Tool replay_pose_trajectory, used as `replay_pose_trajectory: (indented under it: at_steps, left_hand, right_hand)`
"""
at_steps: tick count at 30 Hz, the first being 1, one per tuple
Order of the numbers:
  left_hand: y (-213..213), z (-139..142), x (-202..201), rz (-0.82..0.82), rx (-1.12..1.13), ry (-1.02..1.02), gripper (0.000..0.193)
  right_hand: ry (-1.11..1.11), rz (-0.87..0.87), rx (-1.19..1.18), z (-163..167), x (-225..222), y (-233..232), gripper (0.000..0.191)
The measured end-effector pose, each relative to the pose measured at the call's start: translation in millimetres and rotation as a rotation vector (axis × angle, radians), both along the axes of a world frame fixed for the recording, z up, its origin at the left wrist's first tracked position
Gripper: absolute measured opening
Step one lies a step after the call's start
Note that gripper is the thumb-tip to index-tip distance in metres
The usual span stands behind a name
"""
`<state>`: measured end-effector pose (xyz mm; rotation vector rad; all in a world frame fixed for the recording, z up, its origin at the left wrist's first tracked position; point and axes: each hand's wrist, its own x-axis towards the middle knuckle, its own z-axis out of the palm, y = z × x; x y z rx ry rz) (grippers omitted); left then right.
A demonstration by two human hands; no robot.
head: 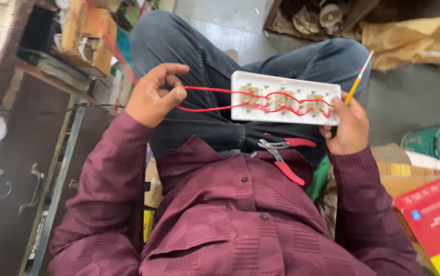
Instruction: The person sits cross-legged and wires a white multi-gang switchboard using red wires. They use pliers to strip wire ends and a screwdriver to tighten terminal screws, connecting wires between switch terminals.
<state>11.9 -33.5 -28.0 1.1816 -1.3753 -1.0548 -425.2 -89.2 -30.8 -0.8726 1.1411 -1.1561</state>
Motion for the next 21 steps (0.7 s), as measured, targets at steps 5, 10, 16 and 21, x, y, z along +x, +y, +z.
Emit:
replay_pose_trajectory:
  at_steps: [5,10,16,21]
  left_hand:
    - [-1.3,-4.5,15.2,0.315,-0.084,-0.04,0.03]
    - [-32.1,19.5,76.7,0.625,-0.561,-0.485,0.03]
    - [-49.0,42.5,145.8,0.747,-0.064,-1.01,0.03]
    - [-63.8,57.6,148.7,0.677,0.168,-1.142,0.03]
  right_hand:
    - [-0.166,0.052,0.035,-14.0,7.9,-3.5,0.025]
    - [-0.19,0.096,-0.004,-17.2,10.0,-3.4,0.031]
    - [-0.256,0.105,-0.041,-14.4,5.7,-1.7,0.032]
    - [-0.186,0.073,-0.159,-8.9,-1.2,4.3,0.032]
